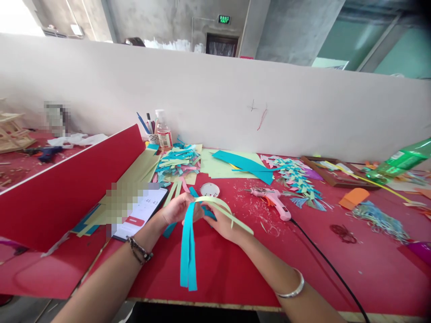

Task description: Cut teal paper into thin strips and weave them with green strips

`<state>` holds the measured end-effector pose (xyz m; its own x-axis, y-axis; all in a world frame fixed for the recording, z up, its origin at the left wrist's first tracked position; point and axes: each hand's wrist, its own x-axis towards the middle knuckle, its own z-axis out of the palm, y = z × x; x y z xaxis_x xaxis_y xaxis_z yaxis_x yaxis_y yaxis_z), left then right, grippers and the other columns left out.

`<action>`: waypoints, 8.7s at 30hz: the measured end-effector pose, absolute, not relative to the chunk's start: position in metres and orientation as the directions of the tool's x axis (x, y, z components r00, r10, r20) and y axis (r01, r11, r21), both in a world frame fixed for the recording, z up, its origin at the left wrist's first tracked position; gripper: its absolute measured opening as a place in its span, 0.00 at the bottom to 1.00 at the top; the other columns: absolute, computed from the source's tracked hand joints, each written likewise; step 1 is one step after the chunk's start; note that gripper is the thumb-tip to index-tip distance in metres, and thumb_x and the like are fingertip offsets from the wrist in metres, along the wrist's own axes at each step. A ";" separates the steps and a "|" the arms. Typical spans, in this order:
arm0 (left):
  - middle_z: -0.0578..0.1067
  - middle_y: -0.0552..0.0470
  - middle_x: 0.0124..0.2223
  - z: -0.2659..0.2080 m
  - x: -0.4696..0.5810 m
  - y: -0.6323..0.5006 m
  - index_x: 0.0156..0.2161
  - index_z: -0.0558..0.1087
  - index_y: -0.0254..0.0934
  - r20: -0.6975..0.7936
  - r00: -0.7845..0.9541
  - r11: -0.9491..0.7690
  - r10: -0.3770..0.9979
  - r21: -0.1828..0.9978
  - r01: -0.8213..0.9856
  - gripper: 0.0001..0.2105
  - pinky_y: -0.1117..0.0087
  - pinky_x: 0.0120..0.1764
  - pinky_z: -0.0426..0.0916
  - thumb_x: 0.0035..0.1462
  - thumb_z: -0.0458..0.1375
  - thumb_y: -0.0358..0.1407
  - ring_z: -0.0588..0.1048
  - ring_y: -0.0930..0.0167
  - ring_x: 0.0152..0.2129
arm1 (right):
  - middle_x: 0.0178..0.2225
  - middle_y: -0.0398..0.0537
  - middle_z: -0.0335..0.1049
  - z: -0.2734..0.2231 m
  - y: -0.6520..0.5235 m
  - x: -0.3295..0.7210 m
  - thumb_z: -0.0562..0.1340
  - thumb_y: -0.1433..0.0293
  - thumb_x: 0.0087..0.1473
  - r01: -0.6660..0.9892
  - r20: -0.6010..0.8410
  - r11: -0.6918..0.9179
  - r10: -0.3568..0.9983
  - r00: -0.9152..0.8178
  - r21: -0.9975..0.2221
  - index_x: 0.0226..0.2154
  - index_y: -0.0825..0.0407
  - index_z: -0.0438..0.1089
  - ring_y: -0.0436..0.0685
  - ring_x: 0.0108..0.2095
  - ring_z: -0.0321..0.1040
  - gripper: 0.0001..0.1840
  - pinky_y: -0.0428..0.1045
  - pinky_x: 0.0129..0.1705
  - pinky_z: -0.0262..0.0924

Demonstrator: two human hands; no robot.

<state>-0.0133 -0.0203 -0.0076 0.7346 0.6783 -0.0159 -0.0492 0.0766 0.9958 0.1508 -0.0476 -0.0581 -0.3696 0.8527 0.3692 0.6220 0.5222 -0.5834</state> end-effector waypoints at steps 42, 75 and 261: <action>0.63 0.59 0.14 -0.015 -0.006 -0.013 0.21 0.69 0.33 0.150 0.459 -0.333 0.876 0.876 0.349 0.16 0.78 0.18 0.53 0.52 0.50 0.43 0.59 0.80 0.11 | 0.17 0.40 0.63 -0.028 -0.046 0.159 0.56 0.62 0.47 0.064 0.101 0.110 0.985 -0.142 -0.992 0.23 0.54 0.62 0.47 0.18 0.62 0.11 0.45 0.24 0.60; 0.65 0.57 0.21 -0.025 0.000 -0.012 0.24 0.66 0.33 0.284 0.333 -0.394 0.899 0.856 0.335 0.11 0.78 0.21 0.56 0.50 0.52 0.39 0.61 0.78 0.18 | 0.16 0.39 0.63 -0.031 -0.050 0.159 0.55 0.66 0.48 0.175 0.070 0.133 0.943 -0.326 -0.976 0.25 0.54 0.62 0.46 0.16 0.60 0.08 0.43 0.20 0.57; 0.65 0.54 0.27 -0.013 0.002 -0.017 0.23 0.64 0.35 0.421 0.376 -0.548 0.826 0.755 0.360 0.11 0.73 0.34 0.59 0.53 0.49 0.38 0.64 0.73 0.28 | 0.16 0.39 0.56 -0.024 -0.042 0.168 0.57 0.59 0.46 -0.165 0.199 0.263 0.924 0.327 -0.950 0.16 0.53 0.60 0.46 0.20 0.52 0.17 0.44 0.24 0.49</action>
<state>0.0016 -0.0170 -0.0132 0.3759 0.8258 0.4206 0.3597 -0.5483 0.7550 0.1675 -0.0420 -0.0239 0.3267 0.9239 0.1993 -0.1651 0.2634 -0.9504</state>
